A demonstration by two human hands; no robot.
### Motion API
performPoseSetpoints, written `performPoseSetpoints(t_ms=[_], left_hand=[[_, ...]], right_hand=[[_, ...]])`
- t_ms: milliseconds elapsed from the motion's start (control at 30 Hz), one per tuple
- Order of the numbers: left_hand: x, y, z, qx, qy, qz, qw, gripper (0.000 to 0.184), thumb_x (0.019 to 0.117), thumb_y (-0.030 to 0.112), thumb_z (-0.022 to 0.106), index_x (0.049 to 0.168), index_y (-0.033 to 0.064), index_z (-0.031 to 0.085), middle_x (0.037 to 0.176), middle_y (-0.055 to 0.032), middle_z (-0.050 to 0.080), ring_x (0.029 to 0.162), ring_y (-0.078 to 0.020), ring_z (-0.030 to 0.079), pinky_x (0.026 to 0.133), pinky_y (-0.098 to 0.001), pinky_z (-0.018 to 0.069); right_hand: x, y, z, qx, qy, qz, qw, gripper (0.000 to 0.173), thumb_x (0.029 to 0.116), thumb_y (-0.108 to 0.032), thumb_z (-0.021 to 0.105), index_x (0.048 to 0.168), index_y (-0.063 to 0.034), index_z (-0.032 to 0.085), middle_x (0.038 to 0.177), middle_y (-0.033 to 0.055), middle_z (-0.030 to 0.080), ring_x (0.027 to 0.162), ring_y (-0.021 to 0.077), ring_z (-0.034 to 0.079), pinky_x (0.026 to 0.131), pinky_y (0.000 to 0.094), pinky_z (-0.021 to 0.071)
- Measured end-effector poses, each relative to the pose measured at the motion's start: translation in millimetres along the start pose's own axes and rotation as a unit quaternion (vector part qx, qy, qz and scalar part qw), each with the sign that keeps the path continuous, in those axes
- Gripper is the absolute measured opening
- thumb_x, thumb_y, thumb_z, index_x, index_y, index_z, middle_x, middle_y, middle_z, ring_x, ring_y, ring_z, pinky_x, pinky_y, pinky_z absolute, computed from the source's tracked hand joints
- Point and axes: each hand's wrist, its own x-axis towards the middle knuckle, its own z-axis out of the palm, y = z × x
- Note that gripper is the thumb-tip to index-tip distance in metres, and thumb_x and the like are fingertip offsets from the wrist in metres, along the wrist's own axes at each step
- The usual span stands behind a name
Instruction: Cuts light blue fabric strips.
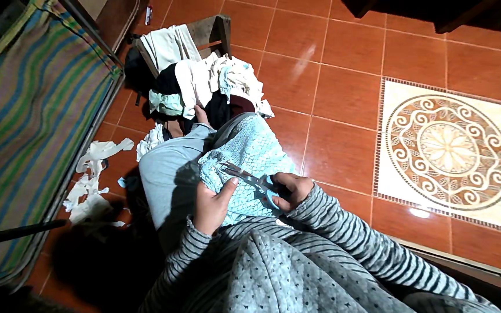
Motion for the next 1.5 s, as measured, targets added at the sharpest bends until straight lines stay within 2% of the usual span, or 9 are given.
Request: performPoseSetpoints(t_ms=[300, 500, 800, 900, 1067, 1167, 1267, 1367, 1500], left_hand=[[0, 0, -1, 0.011, -0.006, 0.010, 1.000, 0.029, 0.0860, -0.008, 0.069, 0.112, -0.0075, 0.058, 0.094, -0.0021, 0.075, 0.090, -0.0057, 0.073, 0.086, -0.0254, 0.0618], [-1, 0, -1, 0.013, -0.011, 0.017, 1.000, 0.034, 0.0842, -0.009, 0.069, 0.116, -0.0094, 0.056, 0.098, -0.0028, 0.074, 0.094, -0.0048, 0.072, 0.089, -0.0246, 0.0607], [-2, 2, -2, 0.008, -0.003, 0.008, 1.000, 0.032, 0.0846, -0.009, 0.069, 0.114, -0.0085, 0.056, 0.095, -0.0021, 0.074, 0.090, -0.0051, 0.072, 0.086, -0.0252, 0.0617], [4, 8, -8, -0.048, 0.023, 0.002, 0.999, 0.027, 0.0880, -0.007, 0.063, 0.114, -0.0053, 0.056, 0.096, -0.0029, 0.074, 0.091, -0.0091, 0.073, 0.087, -0.0302, 0.0622], [17, 25, -24, -0.174, 0.097, -0.109, 0.974, 0.026, 0.1074, 0.014, 0.040, 0.124, 0.0029, 0.056, 0.108, -0.0082, 0.069, 0.101, -0.0153, 0.068, 0.092, -0.0370, 0.0582], [20, 22, -30, -0.200, 0.109, -0.083, 0.970, 0.025, 0.1075, 0.013, 0.040, 0.121, 0.0023, 0.058, 0.105, -0.0103, 0.071, 0.099, -0.0174, 0.070, 0.090, -0.0386, 0.0598], [20, 25, -34, -0.202, 0.129, -0.049, 0.970, 0.026, 0.1047, 0.006, 0.042, 0.127, 0.0010, 0.053, 0.106, -0.0111, 0.070, 0.098, -0.0186, 0.071, 0.089, -0.0398, 0.0608], [19, 33, -34, -0.192, 0.137, -0.068, 0.969, 0.024, 0.1079, 0.007, 0.040, 0.128, -0.0001, 0.053, 0.105, -0.0107, 0.070, 0.096, -0.0171, 0.072, 0.086, -0.0377, 0.0618], [13, 29, -29, -0.143, 0.115, -0.027, 0.983, 0.020, 0.1023, -0.001, 0.048, 0.121, -0.0041, 0.055, 0.100, -0.0078, 0.072, 0.092, -0.0135, 0.072, 0.087, -0.0336, 0.0615]], right_hand=[[-1, 2, 3, 0.001, 0.009, -0.006, 1.000, 0.035, 0.0837, -0.027, 0.074, 0.097, 0.0054, 0.069, 0.079, 0.0193, 0.070, 0.067, 0.0308, 0.068, 0.062, 0.0472, 0.0561], [-1, -2, 2, 0.045, -0.013, 0.011, 0.999, 0.049, 0.0806, -0.040, 0.077, 0.102, 0.0041, 0.069, 0.084, 0.0164, 0.070, 0.072, 0.0259, 0.067, 0.066, 0.0434, 0.0564], [2, 2, 4, 0.034, -0.004, 0.002, 0.999, 0.041, 0.0843, -0.035, 0.074, 0.096, 0.0043, 0.068, 0.073, 0.0152, 0.067, 0.061, 0.0238, 0.064, 0.057, 0.0416, 0.0530], [1, 5, 7, 0.049, -0.025, 0.022, 0.998, 0.048, 0.0827, -0.040, 0.077, 0.101, 0.0041, 0.068, 0.078, 0.0149, 0.068, 0.065, 0.0224, 0.063, 0.061, 0.0410, 0.0537], [1, 10, 6, 0.055, -0.051, 0.006, 0.997, 0.052, 0.0791, -0.042, 0.078, 0.102, 0.0037, 0.069, 0.084, 0.0158, 0.069, 0.071, 0.0235, 0.066, 0.066, 0.0421, 0.0558], [3, 12, 5, 0.067, -0.037, -0.013, 0.997, 0.054, 0.0793, -0.047, 0.077, 0.101, 0.0023, 0.069, 0.079, 0.0124, 0.068, 0.066, 0.0178, 0.063, 0.061, 0.0373, 0.0543], [7, 10, 4, 0.072, -0.021, -0.030, 0.997, 0.054, 0.0796, -0.048, 0.076, 0.100, 0.0024, 0.068, 0.077, 0.0111, 0.068, 0.063, 0.0153, 0.062, 0.058, 0.0346, 0.0536], [13, -1, 5, 0.038, 0.005, -0.033, 0.999, 0.051, 0.0780, -0.043, 0.076, 0.098, 0.0030, 0.068, 0.078, 0.0137, 0.068, 0.065, 0.0222, 0.065, 0.060, 0.0412, 0.0546], [25, -18, 6, -0.010, 0.051, -0.059, 0.997, 0.052, 0.0799, -0.043, 0.073, 0.099, 0.0043, 0.070, 0.083, 0.0176, 0.070, 0.073, 0.0316, 0.069, 0.065, 0.0484, 0.0573]])
